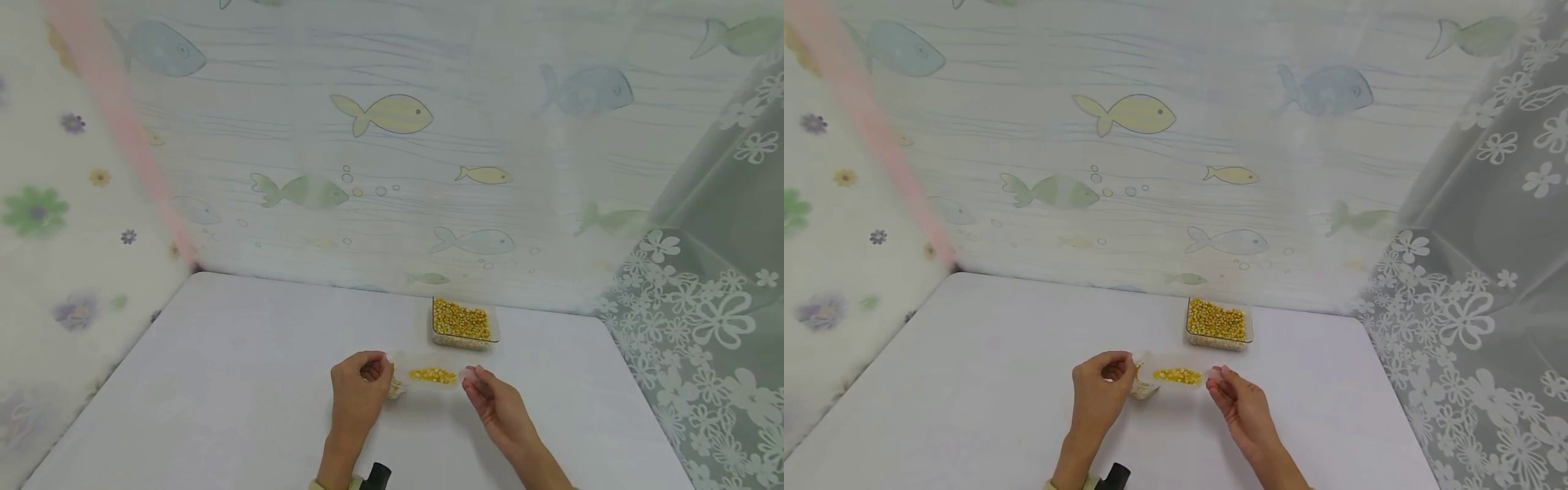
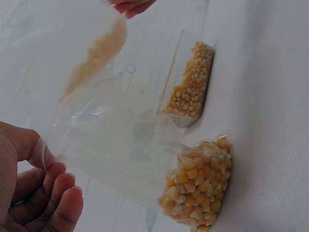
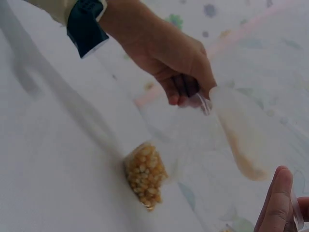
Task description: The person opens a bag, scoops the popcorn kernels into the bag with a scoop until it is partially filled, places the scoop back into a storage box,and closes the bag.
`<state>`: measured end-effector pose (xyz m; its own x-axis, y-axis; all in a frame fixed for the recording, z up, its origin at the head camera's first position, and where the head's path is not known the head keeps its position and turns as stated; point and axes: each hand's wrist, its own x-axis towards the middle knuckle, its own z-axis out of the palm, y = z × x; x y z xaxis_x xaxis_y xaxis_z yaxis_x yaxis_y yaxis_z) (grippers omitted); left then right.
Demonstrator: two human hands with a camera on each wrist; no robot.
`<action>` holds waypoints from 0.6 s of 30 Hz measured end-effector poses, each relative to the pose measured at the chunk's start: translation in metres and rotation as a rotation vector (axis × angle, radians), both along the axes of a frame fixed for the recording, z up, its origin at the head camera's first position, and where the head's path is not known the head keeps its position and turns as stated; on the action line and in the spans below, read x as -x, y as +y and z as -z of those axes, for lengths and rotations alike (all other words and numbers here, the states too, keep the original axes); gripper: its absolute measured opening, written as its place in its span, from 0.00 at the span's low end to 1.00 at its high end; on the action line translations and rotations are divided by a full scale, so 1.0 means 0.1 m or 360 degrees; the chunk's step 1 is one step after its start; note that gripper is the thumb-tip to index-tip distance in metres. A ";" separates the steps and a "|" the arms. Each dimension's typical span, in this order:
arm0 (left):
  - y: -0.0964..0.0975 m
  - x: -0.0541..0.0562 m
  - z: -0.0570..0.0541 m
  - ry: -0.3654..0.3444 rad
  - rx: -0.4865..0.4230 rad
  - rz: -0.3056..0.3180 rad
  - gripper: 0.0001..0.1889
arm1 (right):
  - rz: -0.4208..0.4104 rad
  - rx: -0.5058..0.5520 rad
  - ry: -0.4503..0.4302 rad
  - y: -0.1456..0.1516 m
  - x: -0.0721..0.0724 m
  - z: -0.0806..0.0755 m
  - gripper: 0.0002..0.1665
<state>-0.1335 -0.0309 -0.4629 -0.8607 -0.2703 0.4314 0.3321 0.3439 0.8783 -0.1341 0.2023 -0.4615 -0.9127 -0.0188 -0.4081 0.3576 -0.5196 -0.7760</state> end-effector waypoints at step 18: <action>0.03 0.00 -0.02 0.0015 0.0003 0.0039 0.07 | 0.0092 -0.0699 0.0306 -0.18 0.03 -0.20 0.19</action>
<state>-0.1334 -0.0282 -0.4614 -0.8629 -0.2483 0.4401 0.3488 0.3375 0.8743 -0.1367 0.1845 -0.4410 -0.9669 0.1707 -0.1897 0.1662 -0.1428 -0.9757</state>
